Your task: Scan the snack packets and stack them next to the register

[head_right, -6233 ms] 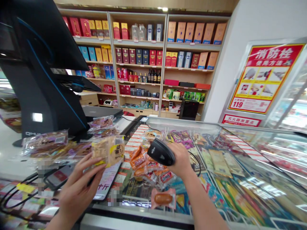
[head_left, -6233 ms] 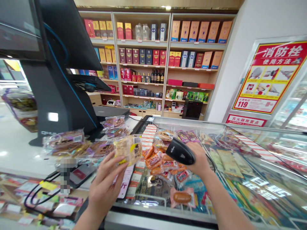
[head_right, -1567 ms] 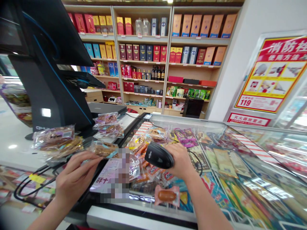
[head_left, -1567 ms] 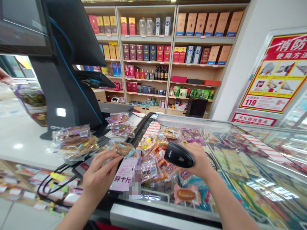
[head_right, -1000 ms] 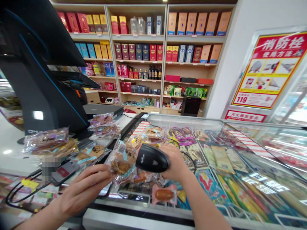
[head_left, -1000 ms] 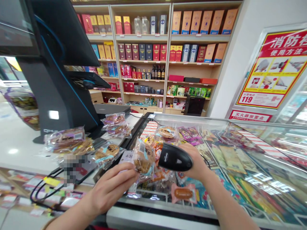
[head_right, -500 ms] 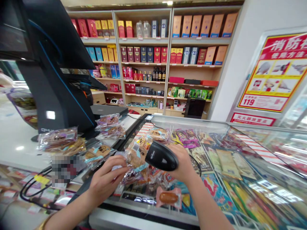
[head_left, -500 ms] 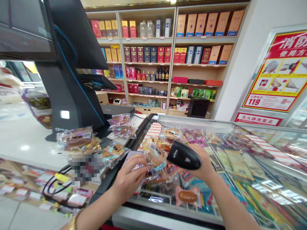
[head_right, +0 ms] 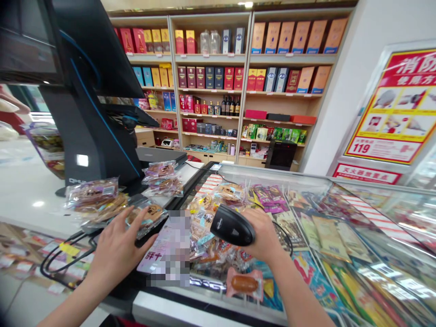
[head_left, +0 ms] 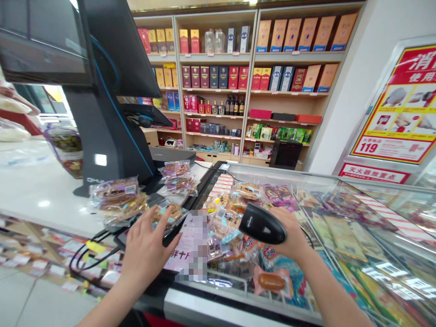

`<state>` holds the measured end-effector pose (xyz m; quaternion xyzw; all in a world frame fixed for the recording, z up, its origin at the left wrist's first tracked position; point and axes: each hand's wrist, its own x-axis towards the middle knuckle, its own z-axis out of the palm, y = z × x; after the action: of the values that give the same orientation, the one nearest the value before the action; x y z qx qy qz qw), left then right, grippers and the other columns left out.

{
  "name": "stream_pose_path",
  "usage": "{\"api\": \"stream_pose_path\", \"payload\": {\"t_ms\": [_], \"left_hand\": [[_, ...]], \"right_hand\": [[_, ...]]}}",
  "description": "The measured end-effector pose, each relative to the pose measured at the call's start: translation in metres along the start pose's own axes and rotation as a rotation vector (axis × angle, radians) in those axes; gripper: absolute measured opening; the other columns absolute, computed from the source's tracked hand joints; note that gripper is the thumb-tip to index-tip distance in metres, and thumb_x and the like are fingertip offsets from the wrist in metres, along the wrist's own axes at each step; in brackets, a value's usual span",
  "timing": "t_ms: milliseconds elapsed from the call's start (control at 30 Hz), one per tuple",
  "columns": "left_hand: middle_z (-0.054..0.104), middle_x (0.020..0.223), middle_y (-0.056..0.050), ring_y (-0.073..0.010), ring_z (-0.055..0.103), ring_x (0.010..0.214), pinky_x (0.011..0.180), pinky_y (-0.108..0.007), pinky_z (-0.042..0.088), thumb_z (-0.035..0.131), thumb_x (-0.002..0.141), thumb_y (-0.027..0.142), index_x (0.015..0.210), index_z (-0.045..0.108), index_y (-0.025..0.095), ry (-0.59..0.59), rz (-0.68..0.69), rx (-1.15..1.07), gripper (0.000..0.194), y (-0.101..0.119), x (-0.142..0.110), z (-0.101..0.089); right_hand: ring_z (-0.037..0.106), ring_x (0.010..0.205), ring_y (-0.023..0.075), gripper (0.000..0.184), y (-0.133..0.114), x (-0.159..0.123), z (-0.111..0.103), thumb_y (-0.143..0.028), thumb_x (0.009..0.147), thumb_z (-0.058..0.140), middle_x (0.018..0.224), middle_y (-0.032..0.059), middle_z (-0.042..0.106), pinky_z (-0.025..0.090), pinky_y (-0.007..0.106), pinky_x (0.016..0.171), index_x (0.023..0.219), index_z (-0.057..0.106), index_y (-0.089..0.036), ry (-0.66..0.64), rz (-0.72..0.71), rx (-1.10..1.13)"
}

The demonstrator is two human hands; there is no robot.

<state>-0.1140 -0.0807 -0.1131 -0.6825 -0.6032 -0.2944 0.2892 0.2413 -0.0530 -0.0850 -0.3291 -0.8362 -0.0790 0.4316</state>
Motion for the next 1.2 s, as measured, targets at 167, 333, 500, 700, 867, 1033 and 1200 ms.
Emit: {"api": "stream_pose_path", "payload": {"t_ms": [167,333,500,700,867,1033,1200], "left_hand": [[0.063,0.126,-0.019,-0.0377,0.056,0.118,0.092,-0.055,0.046,0.051,0.086,0.034,0.123,0.065,0.018,-0.157,0.001,0.062,0.043,-0.008,0.005,0.005],[0.066,0.123,-0.015,-0.0354,0.059,0.111,0.082,-0.051,0.053,0.045,0.085,0.023,0.118,0.069,0.024,-0.144,0.049,0.044,0.041,-0.017,0.006,0.007],[0.067,0.114,-0.011,-0.0268,0.062,0.105,0.087,-0.043,0.055,0.045,0.089,0.018,0.117,0.068,0.025,0.063,0.173,-0.155,0.037,-0.025,0.008,0.011],[0.064,0.119,-0.008,-0.0254,0.05,0.127,0.103,-0.044,0.049,0.045,0.088,0.005,0.117,0.067,0.027,0.189,0.341,-0.356,0.042,-0.005,0.013,-0.001],[0.061,0.125,-0.009,-0.0253,0.044,0.134,0.108,-0.042,0.046,0.047,0.086,-0.001,0.124,0.062,0.027,0.172,0.527,-0.427,0.05,0.017,0.012,-0.013],[0.063,0.125,-0.008,-0.0251,0.044,0.134,0.11,-0.041,0.044,0.045,0.09,0.006,0.129,0.06,0.026,0.128,0.591,-0.474,0.046,0.033,0.01,-0.02],[0.065,0.121,-0.007,-0.0232,0.045,0.134,0.111,-0.04,0.043,0.04,0.092,0.006,0.131,0.059,0.027,0.085,0.624,-0.458,0.048,0.043,0.01,-0.024]], "right_hand": [[0.057,0.061,0.019,0.019,0.0,-0.001,0.001,-0.039,0.079,0.058,0.068,0.003,0.062,0.041,0.032,0.059,0.089,0.063,-0.022,-0.016,0.011,-0.01],[0.06,0.064,0.0199,0.023,0.002,-0.001,0.001,-0.042,0.079,0.059,0.071,0.0039,0.065,0.042,0.033,0.059,0.09,0.062,-0.022,-0.013,-0.002,-0.022],[0.059,0.063,0.0195,0.024,0.0,0.001,0.0,-0.043,0.08,0.059,0.07,0.0036,0.064,0.043,0.033,0.059,0.089,0.062,-0.022,-0.009,0.004,-0.026],[0.059,0.062,0.0191,0.027,-0.001,0.001,0.0,-0.048,0.08,0.06,0.067,0.0029,0.063,0.043,0.033,0.059,0.087,0.063,-0.022,0.001,0.002,-0.013],[0.061,0.065,0.02,0.026,-0.001,0.002,0.0,-0.046,0.081,0.059,0.072,0.0042,0.065,0.044,0.034,0.061,0.089,0.063,-0.022,0.03,-0.007,-0.005],[0.064,0.069,0.0216,0.028,-0.004,0.004,-0.003,-0.048,0.083,0.057,0.076,0.0056,0.068,0.047,0.035,0.064,0.091,0.064,-0.022,0.117,0.006,-0.019],[0.063,0.068,0.022,0.03,-0.002,0.003,-0.004,-0.052,0.082,0.057,0.073,0.0057,0.066,0.048,0.036,0.064,0.084,0.063,-0.023,0.127,0.019,-0.032]]}}
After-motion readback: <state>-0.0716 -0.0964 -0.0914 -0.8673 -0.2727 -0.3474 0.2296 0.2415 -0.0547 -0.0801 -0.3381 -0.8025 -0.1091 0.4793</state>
